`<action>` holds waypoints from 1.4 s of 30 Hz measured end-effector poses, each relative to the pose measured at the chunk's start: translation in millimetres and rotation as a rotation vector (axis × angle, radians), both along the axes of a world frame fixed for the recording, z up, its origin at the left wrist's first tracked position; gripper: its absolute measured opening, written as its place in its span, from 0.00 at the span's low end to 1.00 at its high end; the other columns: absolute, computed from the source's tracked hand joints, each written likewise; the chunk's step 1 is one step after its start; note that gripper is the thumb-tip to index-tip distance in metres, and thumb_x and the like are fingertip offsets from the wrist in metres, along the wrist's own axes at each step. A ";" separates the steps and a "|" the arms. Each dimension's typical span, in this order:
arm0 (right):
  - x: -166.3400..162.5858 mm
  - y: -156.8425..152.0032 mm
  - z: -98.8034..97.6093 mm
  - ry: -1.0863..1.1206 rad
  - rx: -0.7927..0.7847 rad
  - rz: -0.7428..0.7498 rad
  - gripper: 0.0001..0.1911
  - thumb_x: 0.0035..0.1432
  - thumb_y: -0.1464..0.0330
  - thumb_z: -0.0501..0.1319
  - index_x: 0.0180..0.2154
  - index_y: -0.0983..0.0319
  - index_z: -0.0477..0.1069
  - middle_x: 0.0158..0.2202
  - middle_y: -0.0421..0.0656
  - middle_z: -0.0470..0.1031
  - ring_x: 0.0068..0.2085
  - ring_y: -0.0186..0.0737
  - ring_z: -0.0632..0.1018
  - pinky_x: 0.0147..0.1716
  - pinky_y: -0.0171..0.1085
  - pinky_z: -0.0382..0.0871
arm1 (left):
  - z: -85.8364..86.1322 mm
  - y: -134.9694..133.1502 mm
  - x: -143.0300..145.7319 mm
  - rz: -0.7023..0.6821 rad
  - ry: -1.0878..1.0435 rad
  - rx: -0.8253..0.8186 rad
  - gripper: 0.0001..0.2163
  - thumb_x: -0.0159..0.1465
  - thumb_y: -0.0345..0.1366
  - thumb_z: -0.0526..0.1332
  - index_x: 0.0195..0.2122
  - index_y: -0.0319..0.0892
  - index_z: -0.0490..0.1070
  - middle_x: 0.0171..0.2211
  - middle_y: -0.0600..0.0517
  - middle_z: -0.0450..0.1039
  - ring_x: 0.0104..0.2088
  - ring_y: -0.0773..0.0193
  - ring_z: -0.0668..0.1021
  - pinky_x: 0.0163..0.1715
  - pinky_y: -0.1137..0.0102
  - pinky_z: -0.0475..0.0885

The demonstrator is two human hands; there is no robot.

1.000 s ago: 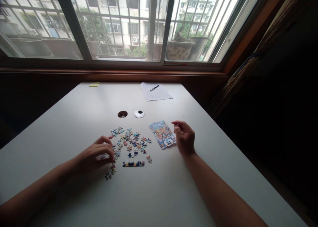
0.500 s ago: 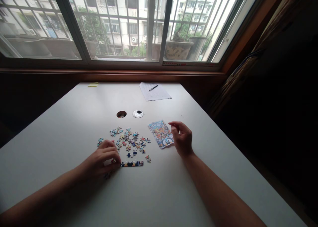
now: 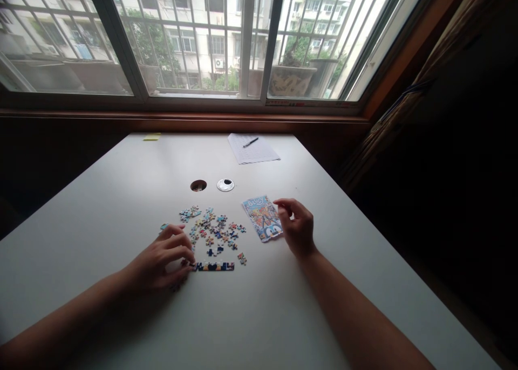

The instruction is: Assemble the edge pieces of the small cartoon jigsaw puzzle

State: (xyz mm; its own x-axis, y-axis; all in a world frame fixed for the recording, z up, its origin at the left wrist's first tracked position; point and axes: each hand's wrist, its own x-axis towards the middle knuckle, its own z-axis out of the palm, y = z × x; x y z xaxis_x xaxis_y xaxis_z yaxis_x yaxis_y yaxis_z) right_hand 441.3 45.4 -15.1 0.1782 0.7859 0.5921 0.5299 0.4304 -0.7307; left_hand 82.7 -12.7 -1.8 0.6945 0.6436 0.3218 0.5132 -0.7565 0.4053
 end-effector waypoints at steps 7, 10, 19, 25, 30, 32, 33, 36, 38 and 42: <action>-23.6 -21.4 16.2 -0.386 0.162 0.447 0.11 0.62 0.74 0.59 0.43 0.57 0.76 0.33 0.42 0.75 0.33 0.39 0.73 0.35 0.40 0.71 | 5.4 -0.3 -3.7 -0.035 0.031 0.041 0.06 0.61 0.32 0.64 0.40 0.47 0.74 0.40 0.50 0.73 0.47 0.55 0.70 0.63 0.50 0.60; -43.8 -35.0 15.8 -0.645 0.138 0.667 0.12 0.62 0.71 0.61 0.47 0.56 0.76 0.36 0.44 0.75 0.37 0.42 0.73 0.41 0.43 0.70 | 1.5 1.0 -4.4 -0.025 0.037 0.058 0.05 0.61 0.33 0.64 0.39 0.47 0.74 0.40 0.50 0.73 0.47 0.54 0.69 0.63 0.50 0.61; -70.8 -50.8 9.2 -0.877 0.123 0.778 0.18 0.66 0.63 0.60 0.56 0.54 0.71 0.47 0.45 0.75 0.48 0.46 0.70 0.47 0.45 0.66 | -8.0 3.2 0.5 0.009 0.014 0.091 0.03 0.61 0.34 0.65 0.36 0.47 0.75 0.38 0.50 0.73 0.47 0.54 0.69 0.60 0.53 0.64; -74.2 -50.3 6.1 -0.931 0.148 0.790 0.16 0.68 0.63 0.59 0.56 0.53 0.72 0.47 0.43 0.76 0.48 0.43 0.70 0.47 0.42 0.64 | -9.7 3.2 2.3 0.006 0.014 0.101 0.01 0.62 0.35 0.65 0.35 0.46 0.74 0.37 0.50 0.74 0.47 0.54 0.69 0.60 0.52 0.62; -75.9 -49.7 4.6 -0.942 0.146 0.794 0.14 0.70 0.64 0.58 0.54 0.54 0.73 0.48 0.42 0.77 0.48 0.42 0.69 0.47 0.41 0.63 | -8.7 3.9 3.2 -0.007 0.008 0.108 0.03 0.63 0.36 0.64 0.38 0.46 0.75 0.37 0.51 0.74 0.46 0.54 0.69 0.59 0.53 0.63; -75.9 -49.4 5.4 -0.948 0.148 0.802 0.14 0.70 0.64 0.58 0.55 0.54 0.73 0.48 0.43 0.77 0.48 0.42 0.69 0.48 0.41 0.62 | -8.8 4.0 3.1 -0.006 0.007 0.099 0.03 0.63 0.36 0.64 0.39 0.47 0.75 0.37 0.51 0.75 0.46 0.55 0.69 0.59 0.53 0.63; -75.9 -49.2 5.8 -0.948 0.153 0.806 0.14 0.70 0.64 0.57 0.55 0.54 0.73 0.49 0.43 0.77 0.48 0.42 0.69 0.48 0.41 0.62 | -8.7 3.8 2.8 -0.004 0.010 0.093 0.04 0.63 0.36 0.64 0.39 0.47 0.75 0.37 0.51 0.75 0.46 0.55 0.69 0.59 0.53 0.63; -75.7 -48.8 6.1 -0.942 0.163 0.810 0.14 0.71 0.64 0.57 0.55 0.55 0.73 0.49 0.43 0.77 0.48 0.42 0.69 0.47 0.41 0.62 | -6.6 2.0 1.3 0.006 0.024 0.082 0.06 0.63 0.36 0.64 0.41 0.47 0.75 0.40 0.50 0.74 0.48 0.54 0.69 0.60 0.52 0.62; -75.2 -48.8 5.3 -0.938 0.166 0.808 0.15 0.71 0.64 0.56 0.55 0.55 0.73 0.48 0.43 0.77 0.48 0.42 0.69 0.47 0.41 0.62 | -3.7 0.2 0.2 0.018 0.041 0.071 0.07 0.62 0.36 0.64 0.42 0.47 0.75 0.41 0.50 0.73 0.49 0.53 0.69 0.61 0.51 0.61; -74.3 -49.3 4.2 -0.943 0.158 0.811 0.15 0.71 0.64 0.57 0.56 0.54 0.72 0.49 0.43 0.77 0.48 0.42 0.69 0.47 0.42 0.61 | 0.0 -1.2 -0.2 0.025 0.060 0.058 0.05 0.62 0.34 0.63 0.40 0.46 0.75 0.41 0.49 0.73 0.48 0.54 0.69 0.62 0.51 0.61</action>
